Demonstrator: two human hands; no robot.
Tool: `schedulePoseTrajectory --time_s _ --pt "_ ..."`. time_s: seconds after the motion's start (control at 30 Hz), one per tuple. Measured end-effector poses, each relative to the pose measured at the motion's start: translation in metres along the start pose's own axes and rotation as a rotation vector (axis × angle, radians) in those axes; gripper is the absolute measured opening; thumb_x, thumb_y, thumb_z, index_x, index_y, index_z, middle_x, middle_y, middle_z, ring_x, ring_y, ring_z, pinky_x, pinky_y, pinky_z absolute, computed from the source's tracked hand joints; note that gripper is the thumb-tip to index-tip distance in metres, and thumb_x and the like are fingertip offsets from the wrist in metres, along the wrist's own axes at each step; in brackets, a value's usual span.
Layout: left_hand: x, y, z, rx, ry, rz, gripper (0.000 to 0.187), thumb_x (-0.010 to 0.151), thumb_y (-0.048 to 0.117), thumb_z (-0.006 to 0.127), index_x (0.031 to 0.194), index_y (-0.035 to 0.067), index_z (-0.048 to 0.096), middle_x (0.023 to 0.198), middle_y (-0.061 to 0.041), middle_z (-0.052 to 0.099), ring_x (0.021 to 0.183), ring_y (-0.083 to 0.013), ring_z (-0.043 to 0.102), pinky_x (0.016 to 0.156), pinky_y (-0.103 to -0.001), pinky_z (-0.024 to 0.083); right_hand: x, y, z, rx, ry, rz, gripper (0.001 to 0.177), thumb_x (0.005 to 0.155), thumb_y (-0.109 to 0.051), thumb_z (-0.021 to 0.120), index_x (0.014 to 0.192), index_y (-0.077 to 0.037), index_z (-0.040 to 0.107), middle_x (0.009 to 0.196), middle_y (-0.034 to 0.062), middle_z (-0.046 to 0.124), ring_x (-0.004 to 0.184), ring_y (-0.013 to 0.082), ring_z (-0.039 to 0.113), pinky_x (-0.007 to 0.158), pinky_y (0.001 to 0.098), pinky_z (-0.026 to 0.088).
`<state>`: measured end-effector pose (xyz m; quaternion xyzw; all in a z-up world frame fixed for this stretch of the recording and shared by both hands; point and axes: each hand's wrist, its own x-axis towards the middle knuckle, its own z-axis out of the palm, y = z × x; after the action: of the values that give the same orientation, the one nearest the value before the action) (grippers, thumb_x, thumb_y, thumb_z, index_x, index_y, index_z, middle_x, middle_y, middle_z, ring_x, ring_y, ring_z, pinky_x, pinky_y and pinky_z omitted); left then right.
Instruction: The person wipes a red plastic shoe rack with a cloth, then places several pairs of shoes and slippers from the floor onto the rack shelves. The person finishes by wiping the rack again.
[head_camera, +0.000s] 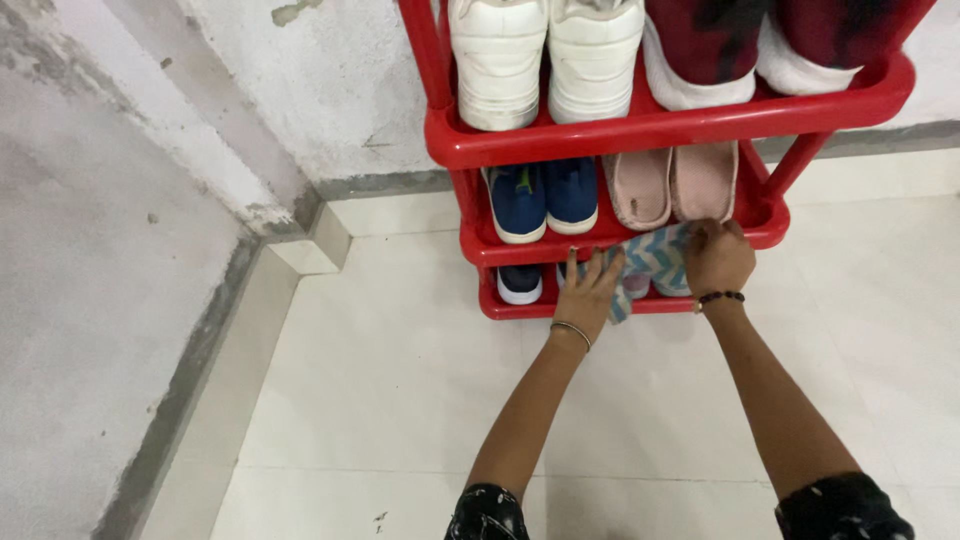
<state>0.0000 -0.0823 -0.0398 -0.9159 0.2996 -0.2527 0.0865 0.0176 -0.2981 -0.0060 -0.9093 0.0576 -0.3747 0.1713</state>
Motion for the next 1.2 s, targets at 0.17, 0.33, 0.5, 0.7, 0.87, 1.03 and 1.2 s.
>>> schedulePoseTrajectory --time_s 0.17,0.33,0.5,0.7,0.87,1.03,1.2 --pt "-0.012 -0.014 0.021 -0.032 0.005 -0.033 0.05 0.096 0.017 0.053 0.144 0.004 0.057 0.162 -0.004 0.039 0.143 -0.03 0.039 0.117 -0.064 0.028 -0.038 -0.048 0.009 0.08 0.075 -0.29 0.04 0.089 -0.011 0.067 0.128 -0.002 0.065 0.13 0.0226 0.058 0.117 0.0435 0.053 0.097 0.0559 0.043" --pt "-0.075 -0.074 0.016 -0.129 -0.036 -0.24 0.071 0.088 0.012 0.057 0.156 0.003 0.039 0.154 -0.009 0.043 0.133 -0.0336 0.043 0.108 -0.065 0.032 -0.054 -0.1 0.021 0.043 -0.082 -0.602 0.053 0.086 -0.012 0.06 0.139 -0.019 0.062 0.14 0.0159 0.055 0.119 0.0352 0.052 0.103 0.0554 0.039" --pt "-0.064 -0.045 0.004 -0.313 -0.045 -0.304 0.079 0.083 0.009 0.06 0.157 0.003 0.033 0.158 -0.016 0.033 0.143 -0.0406 0.034 0.119 -0.058 0.024 -0.037 -0.078 0.022 0.024 -0.083 -0.676 0.045 0.089 -0.011 0.057 0.132 -0.019 0.063 0.135 0.0158 0.058 0.113 0.0314 0.055 0.095 0.0497 0.042" --pt "0.004 0.042 0.012 -0.379 -0.044 -0.113 0.084 0.083 0.009 0.06 0.159 -0.003 0.027 0.17 -0.017 0.02 0.155 -0.0388 0.02 0.127 -0.053 0.012 -0.038 0.005 0.003 -0.087 -0.108 -0.432 0.04 0.078 -0.006 0.061 0.117 -0.014 0.066 0.119 0.0134 0.06 0.109 0.0351 0.057 0.091 0.048 0.046" --pt "0.08 0.109 0.0 -0.286 0.052 0.012 0.086 0.083 0.014 0.063 0.161 0.007 0.026 0.17 -0.009 0.02 0.155 -0.0316 0.019 0.125 -0.055 0.011 -0.018 0.079 -0.032 0.008 -0.015 -0.105 0.033 0.083 0.001 0.059 0.115 -0.006 0.063 0.118 0.0185 0.061 0.1 0.0387 0.06 0.082 0.0482 0.052" --pt "0.145 0.124 -0.023 -0.609 0.021 -0.028 0.087 0.084 0.021 0.067 0.16 0.005 0.028 0.17 -0.012 0.021 0.156 -0.0334 0.019 0.127 -0.055 0.01 0.014 0.097 -0.05 0.242 0.007 0.111 0.033 0.092 0.005 0.054 0.122 -0.006 0.061 0.115 0.018 0.062 0.095 0.0416 0.065 0.075 0.0493 0.054" --pt "0.143 0.109 -0.015 -0.561 0.175 0.008 0.065 0.094 0.025 0.063 0.155 0.014 0.042 0.167 -0.01 0.033 0.156 -0.0323 0.027 0.128 -0.056 0.015 0.047 0.092 -0.045 0.269 0.073 0.034 0.04 0.086 0.008 0.055 0.124 -0.004 0.058 0.124 0.0255 0.057 0.097 0.0456 0.063 0.076 0.0493 0.055"
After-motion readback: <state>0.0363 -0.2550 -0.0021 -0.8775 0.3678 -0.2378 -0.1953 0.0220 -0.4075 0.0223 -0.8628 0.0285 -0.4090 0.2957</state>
